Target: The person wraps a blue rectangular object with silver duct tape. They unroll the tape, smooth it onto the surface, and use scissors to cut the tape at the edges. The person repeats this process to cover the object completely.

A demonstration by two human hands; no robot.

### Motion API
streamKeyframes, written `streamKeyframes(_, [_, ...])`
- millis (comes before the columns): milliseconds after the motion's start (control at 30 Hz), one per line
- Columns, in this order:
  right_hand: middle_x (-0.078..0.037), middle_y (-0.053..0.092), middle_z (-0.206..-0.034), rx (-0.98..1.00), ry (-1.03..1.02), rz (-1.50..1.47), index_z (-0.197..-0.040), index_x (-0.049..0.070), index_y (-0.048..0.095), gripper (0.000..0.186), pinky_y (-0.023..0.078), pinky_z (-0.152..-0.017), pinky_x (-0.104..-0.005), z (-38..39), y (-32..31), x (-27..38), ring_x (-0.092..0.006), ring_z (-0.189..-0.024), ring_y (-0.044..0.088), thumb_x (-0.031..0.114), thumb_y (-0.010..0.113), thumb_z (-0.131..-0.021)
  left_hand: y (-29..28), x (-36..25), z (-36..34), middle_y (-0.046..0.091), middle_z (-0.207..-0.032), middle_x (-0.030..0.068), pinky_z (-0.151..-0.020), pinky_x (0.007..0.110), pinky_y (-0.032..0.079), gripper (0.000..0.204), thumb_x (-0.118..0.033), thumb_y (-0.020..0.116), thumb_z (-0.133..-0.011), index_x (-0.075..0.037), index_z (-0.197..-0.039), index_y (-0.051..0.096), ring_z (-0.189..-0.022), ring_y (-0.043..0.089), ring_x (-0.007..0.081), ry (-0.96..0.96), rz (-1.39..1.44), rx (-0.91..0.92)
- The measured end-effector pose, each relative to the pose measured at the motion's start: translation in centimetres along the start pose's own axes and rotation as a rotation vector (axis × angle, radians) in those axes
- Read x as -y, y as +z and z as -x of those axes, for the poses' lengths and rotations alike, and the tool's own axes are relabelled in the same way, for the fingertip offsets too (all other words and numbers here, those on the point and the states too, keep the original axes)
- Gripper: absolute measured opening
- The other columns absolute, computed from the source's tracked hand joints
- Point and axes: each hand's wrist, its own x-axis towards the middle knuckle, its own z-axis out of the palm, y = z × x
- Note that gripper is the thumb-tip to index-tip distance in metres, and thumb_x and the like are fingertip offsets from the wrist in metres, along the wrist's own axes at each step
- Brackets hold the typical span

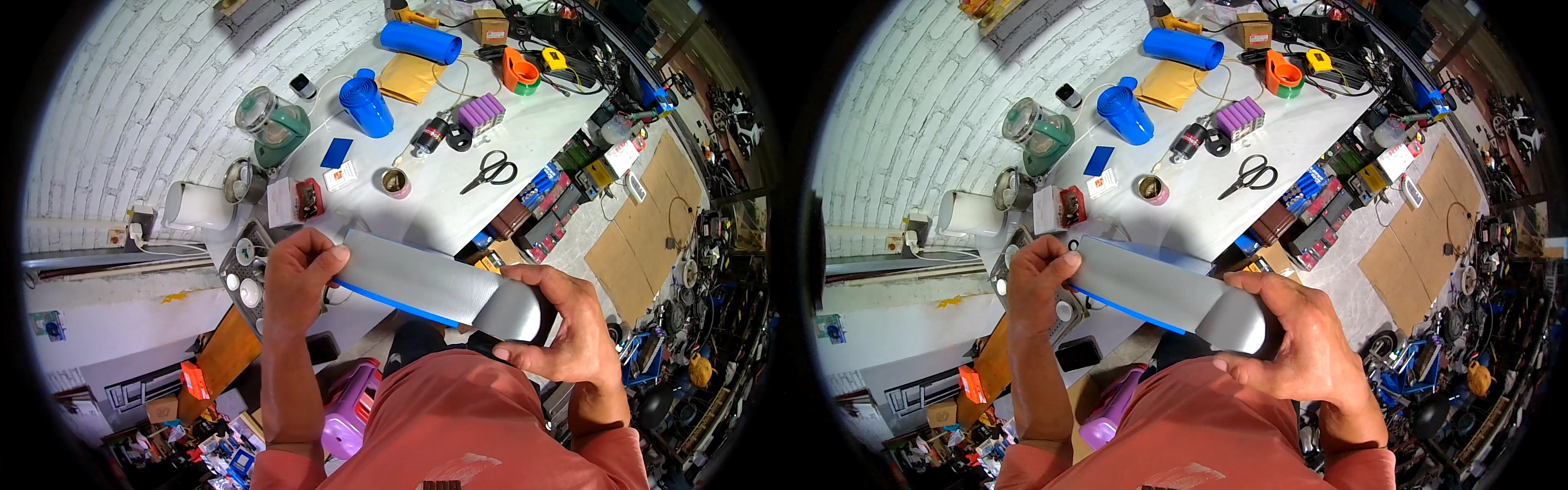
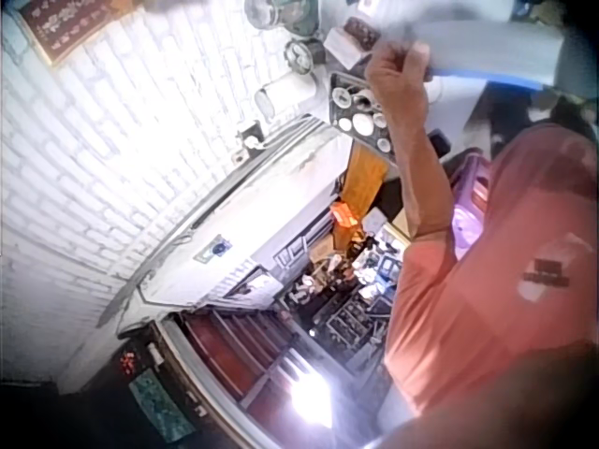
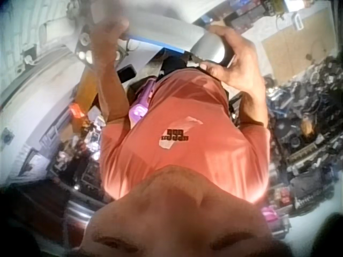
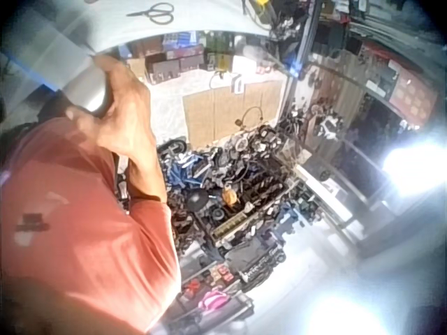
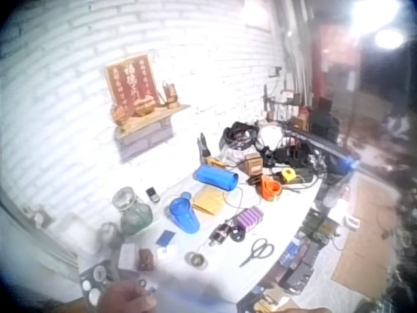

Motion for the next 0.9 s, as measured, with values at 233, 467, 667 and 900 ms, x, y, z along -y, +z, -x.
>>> streamKeyframes(233, [-0.021,0.077,-0.11,-0.031,-0.018,0.011,-0.135,-0.005,0.07,0.077,0.06,-0.083,-0.0415,-0.8,-0.2,0.3,-0.0357,-0.094,0.078,0.022,0.096,-0.067,0.1,-2.4,-0.9,0.066,-0.075,0.0001,-0.065,0.026,0.048,0.023,-0.022,0.084,-0.092,-0.006,-0.086,0.069,-0.067,0.06,0.0092,0.036,-0.02,-0.024])
streamKeyframes(467, [-0.022,0.078,-0.107,-0.005,0.019,-0.002,-0.135,-0.004,0.071,0.077,0.06,-0.083,-0.0422,-0.6,0.0,-0.2,-0.0366,-0.092,0.078,0.023,0.095,-0.068,-0.4,-0.6,-0.8,0.067,-0.077,-0.0004,-0.063,0.024,0.048,0.024,-0.022,0.084,-0.095,-0.004,-0.088,0.069,-0.067,0.059,0.0069,0.018,0.007,0.028])
streamKeyframes(667, [-0.021,0.078,-0.108,0.003,0.01,0.005,-0.136,-0.004,0.071,0.076,0.061,-0.084,-0.0426,-0.5,0.0,0.0,-0.0374,-0.092,0.078,0.022,0.095,-0.068,-0.5,-0.2,-0.3,0.067,-0.075,-0.0005,-0.063,0.024,0.049,0.023,-0.021,0.083,-0.096,-0.004,-0.087,0.069,-0.066,0.059,0.0066,-0.01,0.026,0.027])
streamKeyframes(900, [-0.021,0.079,-0.105,0.009,0.038,-0.001,-0.136,-0.003,0.071,0.077,0.061,-0.082,-0.0417,-0.4,0.0,0.2,-0.0365,-0.09,0.078,0.02,0.095,-0.067,-0.3,0.1,-0.1,0.07,-0.077,0.0003,-0.062,0.024,0.05,0.022,-0.02,0.083,-0.096,-0.004,-0.088,0.071,-0.067,0.06,0.0059,-0.021,0.044,0.018])
